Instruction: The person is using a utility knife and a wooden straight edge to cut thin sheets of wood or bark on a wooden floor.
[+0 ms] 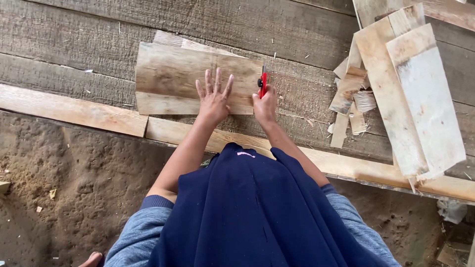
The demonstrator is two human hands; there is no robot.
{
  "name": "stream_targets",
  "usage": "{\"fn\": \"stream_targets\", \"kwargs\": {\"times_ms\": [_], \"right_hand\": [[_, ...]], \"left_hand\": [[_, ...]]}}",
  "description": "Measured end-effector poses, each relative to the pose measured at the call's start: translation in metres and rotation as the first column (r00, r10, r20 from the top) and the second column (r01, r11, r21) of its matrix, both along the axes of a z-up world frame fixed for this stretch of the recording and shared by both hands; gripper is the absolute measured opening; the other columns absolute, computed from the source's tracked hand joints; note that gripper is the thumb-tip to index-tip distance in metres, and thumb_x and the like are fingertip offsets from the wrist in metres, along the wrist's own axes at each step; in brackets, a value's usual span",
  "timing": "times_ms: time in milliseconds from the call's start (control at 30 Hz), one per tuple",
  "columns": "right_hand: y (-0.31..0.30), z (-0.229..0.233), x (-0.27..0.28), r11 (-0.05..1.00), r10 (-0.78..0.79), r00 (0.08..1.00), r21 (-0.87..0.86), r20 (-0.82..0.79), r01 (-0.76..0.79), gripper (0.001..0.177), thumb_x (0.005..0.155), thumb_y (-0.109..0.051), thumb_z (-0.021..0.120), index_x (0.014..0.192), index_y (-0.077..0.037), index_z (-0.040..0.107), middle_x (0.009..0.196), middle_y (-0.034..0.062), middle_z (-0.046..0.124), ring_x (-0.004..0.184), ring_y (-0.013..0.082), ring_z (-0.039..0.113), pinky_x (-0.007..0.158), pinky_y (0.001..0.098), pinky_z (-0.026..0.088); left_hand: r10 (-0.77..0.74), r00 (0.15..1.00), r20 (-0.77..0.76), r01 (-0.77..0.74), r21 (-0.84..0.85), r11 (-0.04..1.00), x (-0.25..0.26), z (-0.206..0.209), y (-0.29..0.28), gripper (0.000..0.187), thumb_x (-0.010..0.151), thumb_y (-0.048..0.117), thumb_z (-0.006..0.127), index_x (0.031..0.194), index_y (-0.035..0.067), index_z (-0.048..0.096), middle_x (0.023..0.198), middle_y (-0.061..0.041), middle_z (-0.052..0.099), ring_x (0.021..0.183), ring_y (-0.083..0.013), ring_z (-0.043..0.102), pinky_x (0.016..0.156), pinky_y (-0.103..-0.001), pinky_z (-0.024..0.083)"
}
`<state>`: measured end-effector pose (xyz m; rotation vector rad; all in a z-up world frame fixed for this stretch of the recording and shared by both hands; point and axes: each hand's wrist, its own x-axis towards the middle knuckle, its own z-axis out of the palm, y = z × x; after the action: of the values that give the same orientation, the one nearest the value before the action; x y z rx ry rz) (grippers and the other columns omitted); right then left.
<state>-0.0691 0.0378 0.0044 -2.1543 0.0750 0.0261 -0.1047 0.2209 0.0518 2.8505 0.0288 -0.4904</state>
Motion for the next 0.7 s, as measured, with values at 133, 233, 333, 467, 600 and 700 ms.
{"fn": "stream_targets", "kwargs": {"times_ms": [133, 233, 333, 467, 600, 700], "right_hand": [[0.015, 0.002, 0.003, 0.992, 0.029, 0.999, 0.125, -0.045, -0.024, 0.027, 0.077, -0.015, 0.076, 0.093, -0.003, 0.058, 0.092, 0.0204, 0.056, 0.094, 0.0466, 0.062, 0.086, 0.0519, 0.049], [0.012, 0.004, 0.003, 0.973, -0.115, 0.986, 0.188, -0.120, 0.136, 0.022, 0.079, -0.016, 0.072, 0.092, -0.010, 0.056, 0.087, 0.0098, 0.057, 0.087, 0.0309, 0.064, 0.081, 0.0429, 0.050], [0.017, -0.005, 0.002, 0.963, -0.148, 0.975, 0.200, -0.165, 0.180, 0.026, 0.076, -0.017, 0.074, 0.093, -0.010, 0.057, 0.086, 0.0105, 0.062, 0.087, 0.0310, 0.066, 0.079, 0.0439, 0.050], [0.035, -0.003, -0.002, 0.954, -0.170, 0.966, 0.212, -0.194, 0.210, 0.022, 0.075, -0.016, 0.074, 0.088, -0.009, 0.058, 0.079, 0.0128, 0.063, 0.078, 0.0295, 0.067, 0.071, 0.0411, 0.051], [0.040, 0.048, -0.004, 0.951, 0.011, 0.970, 0.301, -0.243, 0.064, 0.028, 0.084, -0.017, 0.072, 0.105, -0.005, 0.059, 0.106, 0.0155, 0.073, 0.095, 0.0282, 0.072, 0.080, 0.0401, 0.056], [0.024, 0.042, 0.003, 0.976, 0.025, 0.982, 0.217, -0.188, 0.017, 0.022, 0.085, -0.019, 0.070, 0.101, -0.009, 0.058, 0.102, 0.0138, 0.074, 0.094, 0.0312, 0.072, 0.080, 0.0429, 0.054]], "left_hand": [[0.080, 0.997, -0.018, -0.079, 0.049, 0.996, 0.002, 0.007, 0.015, 0.111, 0.080, -0.002, 0.069, 0.169, 0.024, 0.007, 0.171, -0.020, -0.014, 0.151, -0.0467, -0.025, 0.114, -0.071, -0.018], [0.033, 0.999, -0.024, -0.034, -0.040, 0.999, -0.007, 0.005, 0.010, 0.118, 0.070, 0.019, 0.084, 0.167, 0.024, 0.019, 0.171, -0.021, -0.010, 0.151, -0.0491, -0.020, 0.113, -0.073, -0.017], [-0.101, 0.994, -0.039, 0.101, -0.017, 0.995, -0.010, 0.003, 0.003, 0.109, 0.077, 0.018, 0.078, 0.167, 0.025, 0.018, 0.173, -0.018, -0.009, 0.154, -0.0502, -0.016, 0.118, -0.074, -0.008], [-0.141, 0.990, -0.017, 0.142, 0.016, 0.990, -0.006, 0.004, 0.013, 0.103, 0.075, 0.002, 0.065, 0.166, 0.028, 0.025, 0.174, -0.013, -0.002, 0.156, -0.0473, -0.013, 0.119, -0.072, -0.008], [0.022, 0.998, 0.058, -0.033, 0.195, 0.980, 0.008, -0.003, 0.029, 0.109, 0.070, -0.010, 0.059, 0.166, 0.029, 0.025, 0.175, -0.013, 0.002, 0.154, -0.0452, -0.016, 0.116, -0.069, -0.019], [0.034, 0.998, 0.060, -0.045, 0.183, 0.982, 0.012, -0.001, 0.022, 0.108, 0.069, -0.008, 0.059, 0.166, 0.025, 0.025, 0.174, -0.015, 0.004, 0.154, -0.0479, -0.012, 0.115, -0.073, -0.016]]}}
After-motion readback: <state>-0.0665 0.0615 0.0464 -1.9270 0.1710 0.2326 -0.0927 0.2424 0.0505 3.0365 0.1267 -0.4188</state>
